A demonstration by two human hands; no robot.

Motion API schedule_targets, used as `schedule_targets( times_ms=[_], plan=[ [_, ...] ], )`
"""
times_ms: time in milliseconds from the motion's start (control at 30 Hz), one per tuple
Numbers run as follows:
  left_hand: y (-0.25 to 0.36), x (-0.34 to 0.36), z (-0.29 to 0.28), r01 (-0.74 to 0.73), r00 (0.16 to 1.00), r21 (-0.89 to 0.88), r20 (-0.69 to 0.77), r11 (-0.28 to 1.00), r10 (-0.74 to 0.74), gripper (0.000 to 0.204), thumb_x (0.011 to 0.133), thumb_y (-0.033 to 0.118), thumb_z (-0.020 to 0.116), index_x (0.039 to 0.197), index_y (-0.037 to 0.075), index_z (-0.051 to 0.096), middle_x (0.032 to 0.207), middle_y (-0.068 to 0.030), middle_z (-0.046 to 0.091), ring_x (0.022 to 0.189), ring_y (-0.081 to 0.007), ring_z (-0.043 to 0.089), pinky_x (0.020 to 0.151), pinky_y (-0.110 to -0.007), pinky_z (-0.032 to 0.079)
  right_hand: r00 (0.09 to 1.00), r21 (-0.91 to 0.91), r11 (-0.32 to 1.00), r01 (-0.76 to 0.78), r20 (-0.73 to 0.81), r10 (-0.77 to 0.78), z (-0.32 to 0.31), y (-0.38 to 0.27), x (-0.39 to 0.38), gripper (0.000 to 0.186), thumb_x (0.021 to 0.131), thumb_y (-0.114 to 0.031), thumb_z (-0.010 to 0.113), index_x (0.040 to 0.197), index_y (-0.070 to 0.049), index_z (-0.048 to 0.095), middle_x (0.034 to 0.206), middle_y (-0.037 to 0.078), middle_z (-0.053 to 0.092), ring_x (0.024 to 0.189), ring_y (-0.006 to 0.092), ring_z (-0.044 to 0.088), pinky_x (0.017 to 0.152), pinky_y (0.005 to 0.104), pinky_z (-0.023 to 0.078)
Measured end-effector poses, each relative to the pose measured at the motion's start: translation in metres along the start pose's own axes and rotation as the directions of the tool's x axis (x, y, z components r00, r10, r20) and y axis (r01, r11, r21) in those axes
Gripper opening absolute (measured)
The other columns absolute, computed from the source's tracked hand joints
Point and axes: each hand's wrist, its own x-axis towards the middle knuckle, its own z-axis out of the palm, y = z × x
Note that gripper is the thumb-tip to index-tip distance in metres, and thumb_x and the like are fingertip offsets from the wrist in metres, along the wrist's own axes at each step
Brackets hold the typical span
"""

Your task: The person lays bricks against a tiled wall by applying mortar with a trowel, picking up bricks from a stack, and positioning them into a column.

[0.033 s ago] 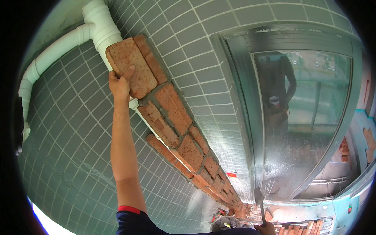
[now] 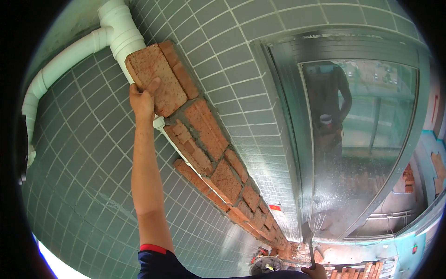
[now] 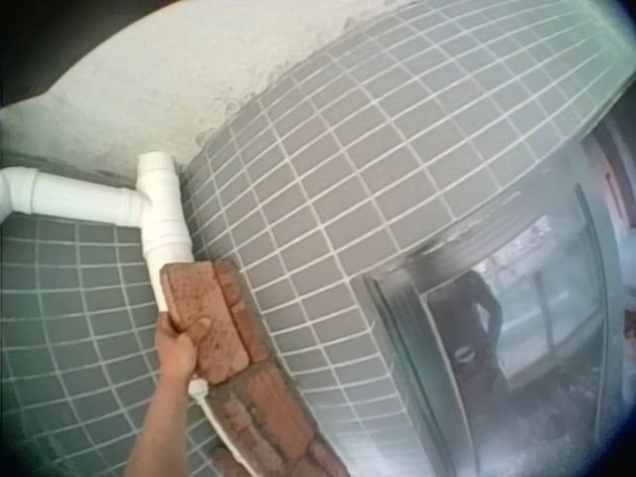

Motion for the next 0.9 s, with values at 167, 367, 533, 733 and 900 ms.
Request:
schedule_targets(
  times_ms=[167,367,533,733,900],
  plan=[
    [0.002,-0.007,0.001,0.015,1.0,-0.089,-0.018,0.996,-0.017,0.047,0.067,0.017,0.081,0.097,-0.003,0.05,0.096,-0.0146,0.061,0.085,-0.0212,0.059,0.078,-0.032,0.049,1.0,0.004,1.0,-0.008,0.013,0.008,0.004,0.006,0.001,0.049,0.074,-0.048,0.075,0.077,0.001,0.068,0.063,0.009,0.063,0.057,0.0184,0.057,0.054,0.035,0.045],
    [0.008,-0.007,0.003,0.016,1.0,-0.018,-0.025,1.0,-0.016,0.047,0.066,0.017,0.08,0.096,-0.003,0.05,0.096,-0.0161,0.061,0.086,-0.0228,0.06,0.078,-0.033,0.05,0.998,0.021,0.999,-0.026,0.063,0.025,0.004,0.005,0.003,0.049,0.074,-0.048,0.075,0.079,0.001,0.069,0.062,0.008,0.062,0.057,0.0177,0.056,0.054,0.0343,0.045],
    [0.007,-0.01,0.004,0.028,0.999,0.045,-0.021,0.999,-0.027,0.049,0.07,0.019,0.079,0.102,-0.003,0.05,0.102,-0.0156,0.059,0.09,-0.0235,0.06,0.081,-0.033,0.049,0.997,-0.001,1.0,0.014,0.077,-0.014,-0.002,-0.016,0.0,0.046,0.078,-0.043,0.073,0.081,0.003,0.067,0.065,0.007,0.063,0.057,0.0164,0.054,0.054,0.034,0.044],
    [-0.004,0.011,-0.007,-0.083,0.994,0.116,-0.065,0.99,0.091,0.052,0.063,0.024,0.082,0.099,-0.005,0.058,0.102,-0.0193,0.065,0.092,-0.0275,0.064,0.082,-0.036,0.051,0.985,-0.185,0.982,0.027,0.175,0.006,0.02,-0.003,0.011,0.065,0.067,-0.069,0.069,0.059,-0.005,0.059,0.054,0.005,0.057,0.053,0.0158,0.053,0.051,0.0355,0.04],
    [0.0,-0.003,-0.009,-0.018,0.995,0.285,-0.087,0.958,0.045,0.054,0.072,0.025,0.072,0.114,-0.005,0.056,0.111,-0.0235,0.061,0.105,-0.0329,0.059,0.089,-0.038,0.048,0.991,-0.05,0.99,-0.132,0.028,0.134,0.006,-0.031,-0.015,0.044,0.072,-0.044,0.078,0.073,-0.002,0.066,0.065,0.006,0.065,0.061,0.0142,0.059,0.058,0.031,0.048]
  ],
)
